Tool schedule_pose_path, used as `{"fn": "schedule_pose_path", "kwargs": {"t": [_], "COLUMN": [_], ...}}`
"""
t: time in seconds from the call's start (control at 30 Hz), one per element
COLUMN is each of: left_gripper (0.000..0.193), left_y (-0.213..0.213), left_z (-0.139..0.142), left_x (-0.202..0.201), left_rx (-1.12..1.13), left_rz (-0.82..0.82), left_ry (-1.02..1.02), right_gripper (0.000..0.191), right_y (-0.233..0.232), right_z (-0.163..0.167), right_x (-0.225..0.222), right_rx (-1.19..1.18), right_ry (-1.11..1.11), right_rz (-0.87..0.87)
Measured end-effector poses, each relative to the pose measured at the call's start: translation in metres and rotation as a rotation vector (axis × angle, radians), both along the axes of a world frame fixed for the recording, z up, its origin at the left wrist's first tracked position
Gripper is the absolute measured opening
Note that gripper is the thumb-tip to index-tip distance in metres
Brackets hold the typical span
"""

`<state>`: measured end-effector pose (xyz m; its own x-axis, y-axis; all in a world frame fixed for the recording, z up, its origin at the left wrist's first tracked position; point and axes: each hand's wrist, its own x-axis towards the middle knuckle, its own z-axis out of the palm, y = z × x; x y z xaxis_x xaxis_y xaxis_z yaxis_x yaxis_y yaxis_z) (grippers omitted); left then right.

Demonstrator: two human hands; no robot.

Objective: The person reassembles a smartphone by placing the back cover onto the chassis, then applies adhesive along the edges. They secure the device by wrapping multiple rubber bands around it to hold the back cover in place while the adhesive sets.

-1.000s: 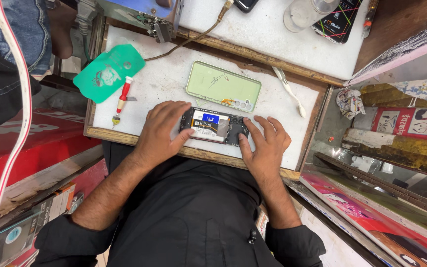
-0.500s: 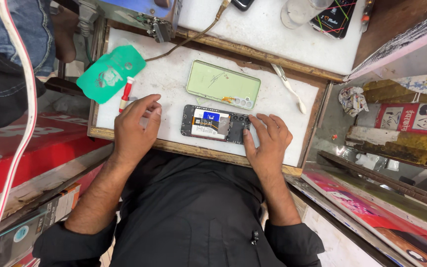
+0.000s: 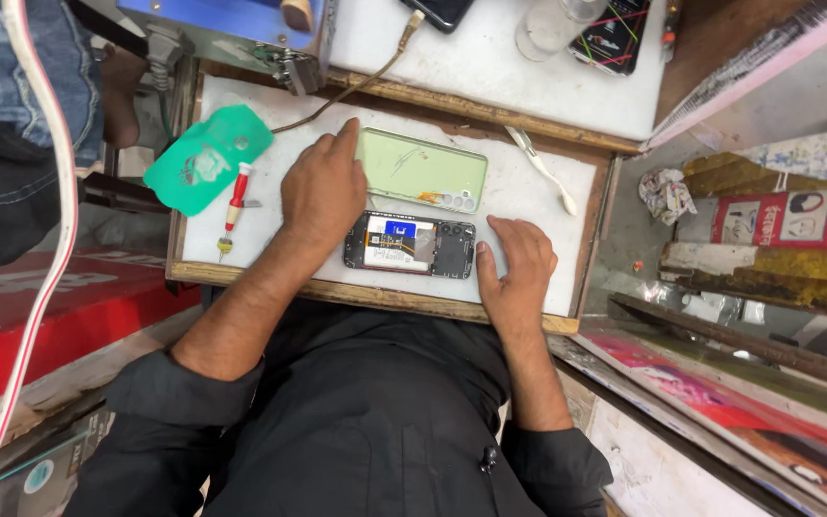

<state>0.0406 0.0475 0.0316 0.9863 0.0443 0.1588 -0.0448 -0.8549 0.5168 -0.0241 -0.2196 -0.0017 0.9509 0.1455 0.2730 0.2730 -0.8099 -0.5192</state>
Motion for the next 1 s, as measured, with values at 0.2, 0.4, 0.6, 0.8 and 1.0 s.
{"fn": "schedule_pose_path", "kwargs": {"t": [0.2, 0.4, 0.6, 0.8, 1.0], "left_gripper": [0.046, 0.035, 0.036, 0.045, 0.046], "left_y": [0.008, 0.018, 0.032, 0.029, 0.021], "left_z": [-0.003, -0.012, -0.019, -0.02, -0.019], "left_x": [-0.015, -0.036, -0.064, -0.083, -0.086], "left_rx": [-0.267, -0.64, -0.479, -0.249, -0.174], "left_rz": [-0.023, -0.053, -0.28, -0.422, -0.493], "left_ry": [-0.042, 0.079, -0.088, -0.064, -0.022], "right_gripper": [0.045, 0.055, 0.031, 0.026, 0.039], "right_y": [0.002, 0.001, 0.005, -0.007, -0.011], "right_z": [0.003, 0.008, 0.007, 0.012, 0.017], "right_x": [0.002, 0.016, 0.019, 0.005, -0.002], "right_rx": [0.004, 0.137, 0.201, 0.244, 0.291], "right_ry": [-0.008, 0.062, 0.035, 0.171, 0.24], "right_rz": [-0.016, 0.059, 0.192, 0.219, 0.193]}}
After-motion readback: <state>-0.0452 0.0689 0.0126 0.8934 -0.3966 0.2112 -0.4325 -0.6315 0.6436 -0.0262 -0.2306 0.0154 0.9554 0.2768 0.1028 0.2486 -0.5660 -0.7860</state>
